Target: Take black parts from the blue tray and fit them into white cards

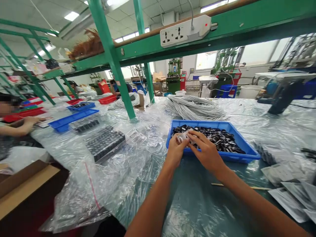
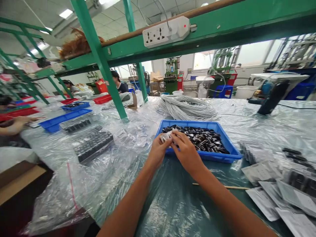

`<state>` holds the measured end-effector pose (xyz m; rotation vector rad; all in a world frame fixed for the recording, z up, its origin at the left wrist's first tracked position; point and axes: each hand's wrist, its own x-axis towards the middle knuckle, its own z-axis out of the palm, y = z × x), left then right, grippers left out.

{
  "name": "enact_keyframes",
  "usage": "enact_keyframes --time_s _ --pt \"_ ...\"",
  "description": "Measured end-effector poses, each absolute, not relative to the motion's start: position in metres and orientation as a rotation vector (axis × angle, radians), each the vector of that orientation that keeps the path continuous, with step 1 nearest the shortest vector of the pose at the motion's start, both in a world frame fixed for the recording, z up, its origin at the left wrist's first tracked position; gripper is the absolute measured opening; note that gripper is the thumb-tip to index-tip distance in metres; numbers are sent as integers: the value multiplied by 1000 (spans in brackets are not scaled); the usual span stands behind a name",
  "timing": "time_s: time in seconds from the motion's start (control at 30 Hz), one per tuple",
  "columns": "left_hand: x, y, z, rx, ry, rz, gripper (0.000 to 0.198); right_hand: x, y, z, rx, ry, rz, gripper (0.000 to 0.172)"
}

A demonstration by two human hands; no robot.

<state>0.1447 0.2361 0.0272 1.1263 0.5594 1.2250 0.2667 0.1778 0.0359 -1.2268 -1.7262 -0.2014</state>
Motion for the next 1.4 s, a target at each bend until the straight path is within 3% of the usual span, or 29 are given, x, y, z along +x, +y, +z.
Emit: enact_keyframes --time_s 0.2,0.53,0.8,0.97,1.27,1.4 --pt "145 229 32 1010 498 1228 39 262 174 35 -1215 -1711 -253 32" --pt "140 232 32 1123 514 1166 33 273 173 47 -1272 -1592 249 27" --pt "131 252 26 1328 934 1351 24 286 183 47 -1430 -1797 -14 36" --pt "135 252 34 1000 711 1265 34 292 189 46 -1497 -1686 -262 38" --pt "139 237 38 946 590 1163 49 267 185 35 -1294 -1842 -73 39" --pt "140 238 34 922 620 1184 46 260 181 35 -1318 -1806 -47 41"
